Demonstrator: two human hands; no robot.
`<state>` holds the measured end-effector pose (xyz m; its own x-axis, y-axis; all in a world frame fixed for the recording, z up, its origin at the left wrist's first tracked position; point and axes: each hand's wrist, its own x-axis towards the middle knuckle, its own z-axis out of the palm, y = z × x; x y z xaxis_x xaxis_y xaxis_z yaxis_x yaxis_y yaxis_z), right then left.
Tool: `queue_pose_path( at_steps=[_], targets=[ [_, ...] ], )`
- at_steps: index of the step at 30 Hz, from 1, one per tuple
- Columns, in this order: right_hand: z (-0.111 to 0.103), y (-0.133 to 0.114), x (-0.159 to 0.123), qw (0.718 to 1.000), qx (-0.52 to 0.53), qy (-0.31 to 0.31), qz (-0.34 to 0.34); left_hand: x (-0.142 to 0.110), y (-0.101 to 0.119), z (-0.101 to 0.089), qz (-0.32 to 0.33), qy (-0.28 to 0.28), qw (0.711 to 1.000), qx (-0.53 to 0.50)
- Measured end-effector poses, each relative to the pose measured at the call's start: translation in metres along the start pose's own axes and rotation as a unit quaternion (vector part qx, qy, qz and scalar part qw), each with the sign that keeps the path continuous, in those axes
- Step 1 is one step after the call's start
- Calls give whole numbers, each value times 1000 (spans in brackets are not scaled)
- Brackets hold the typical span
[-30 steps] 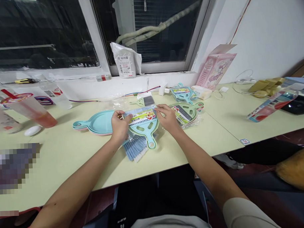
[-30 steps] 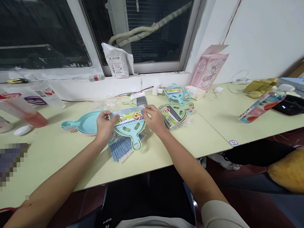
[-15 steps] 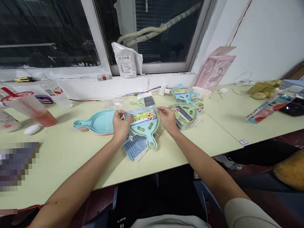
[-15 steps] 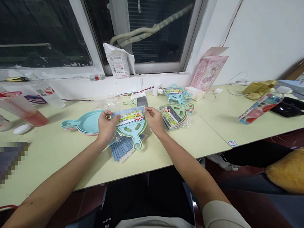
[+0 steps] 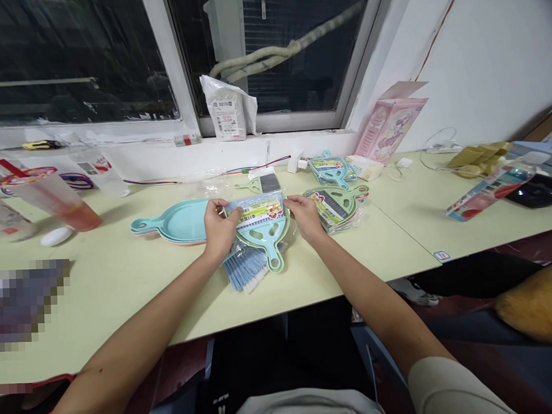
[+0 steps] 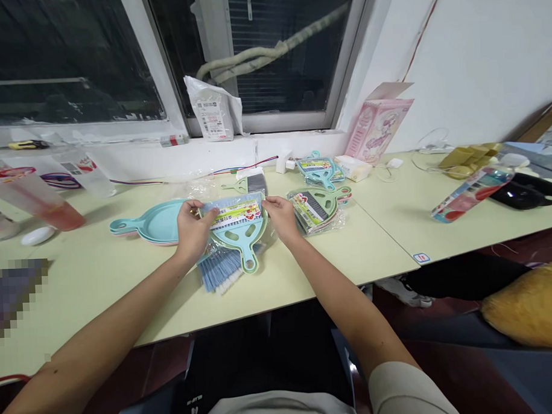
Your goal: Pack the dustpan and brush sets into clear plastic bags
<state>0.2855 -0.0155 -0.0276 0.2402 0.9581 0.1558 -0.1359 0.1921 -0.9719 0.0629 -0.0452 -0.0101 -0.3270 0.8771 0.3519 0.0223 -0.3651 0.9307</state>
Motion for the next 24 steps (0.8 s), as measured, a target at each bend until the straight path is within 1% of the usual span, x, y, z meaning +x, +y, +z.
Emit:
queue_pose_path(
  at_steps=[2,4,7,9,12,15,18,20,24],
  targets=[
    [-2,-1,-1,1000,-20,-6,-12,0,0,0,9,-2,1000,1],
    [-4,-3,-3,994,-77,-18,-68,0,0,0,13,0,1000,5],
    [-7,-8,-9,969,-187,-36,-155,0,1,0,12,2,1000,13],
    [-8,-11,-13,955,-236,-36,-177,0,2,0,11,0,1000,16],
    [-7,-13,-15,951,-252,-23,-179,1,2,-1,3,-7,1000,10],
    [-7,-12,-13,964,-223,-22,-147,2,0,-1,-8,-14,1000,13],
    [-8,-9,-9,974,-197,-21,-115,4,-1,0,-20,-5,1000,-7],
    [-8,-9,-8,974,-195,-10,-111,5,0,0,-52,-7,998,-42],
    [-8,-11,-8,968,-206,22,-140,5,9,0,-130,-39,986,-95]
  ],
)
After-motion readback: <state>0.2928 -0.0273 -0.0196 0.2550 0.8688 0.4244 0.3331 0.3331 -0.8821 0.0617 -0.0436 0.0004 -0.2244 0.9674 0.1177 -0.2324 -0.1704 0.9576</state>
